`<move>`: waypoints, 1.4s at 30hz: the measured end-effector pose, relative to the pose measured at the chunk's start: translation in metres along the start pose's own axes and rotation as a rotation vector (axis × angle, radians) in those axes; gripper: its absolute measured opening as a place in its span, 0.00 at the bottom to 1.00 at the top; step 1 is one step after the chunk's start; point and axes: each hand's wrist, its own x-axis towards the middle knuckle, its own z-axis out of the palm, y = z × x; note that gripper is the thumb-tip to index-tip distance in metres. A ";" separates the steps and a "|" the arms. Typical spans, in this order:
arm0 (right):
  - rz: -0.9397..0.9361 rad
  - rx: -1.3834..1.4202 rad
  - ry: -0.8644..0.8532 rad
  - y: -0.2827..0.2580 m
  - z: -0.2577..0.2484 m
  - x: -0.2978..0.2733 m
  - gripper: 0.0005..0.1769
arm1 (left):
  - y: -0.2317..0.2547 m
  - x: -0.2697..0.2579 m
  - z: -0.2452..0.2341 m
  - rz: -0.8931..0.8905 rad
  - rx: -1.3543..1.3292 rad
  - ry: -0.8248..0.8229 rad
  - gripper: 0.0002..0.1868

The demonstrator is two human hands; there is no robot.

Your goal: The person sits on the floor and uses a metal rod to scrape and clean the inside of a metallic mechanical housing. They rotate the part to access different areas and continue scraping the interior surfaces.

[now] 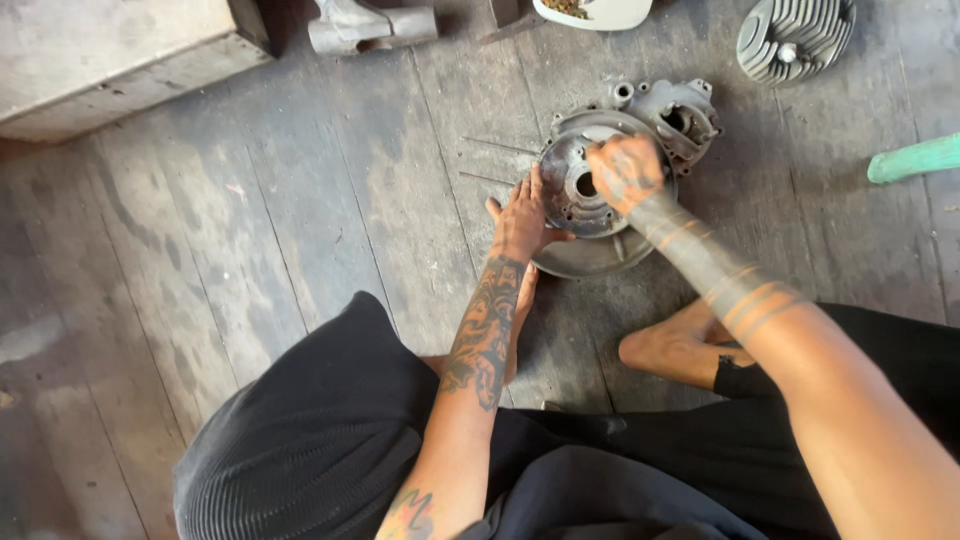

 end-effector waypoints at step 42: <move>0.089 0.183 -0.432 0.042 -0.061 -0.083 0.24 | -0.014 0.037 0.057 0.007 -0.112 -0.011 0.76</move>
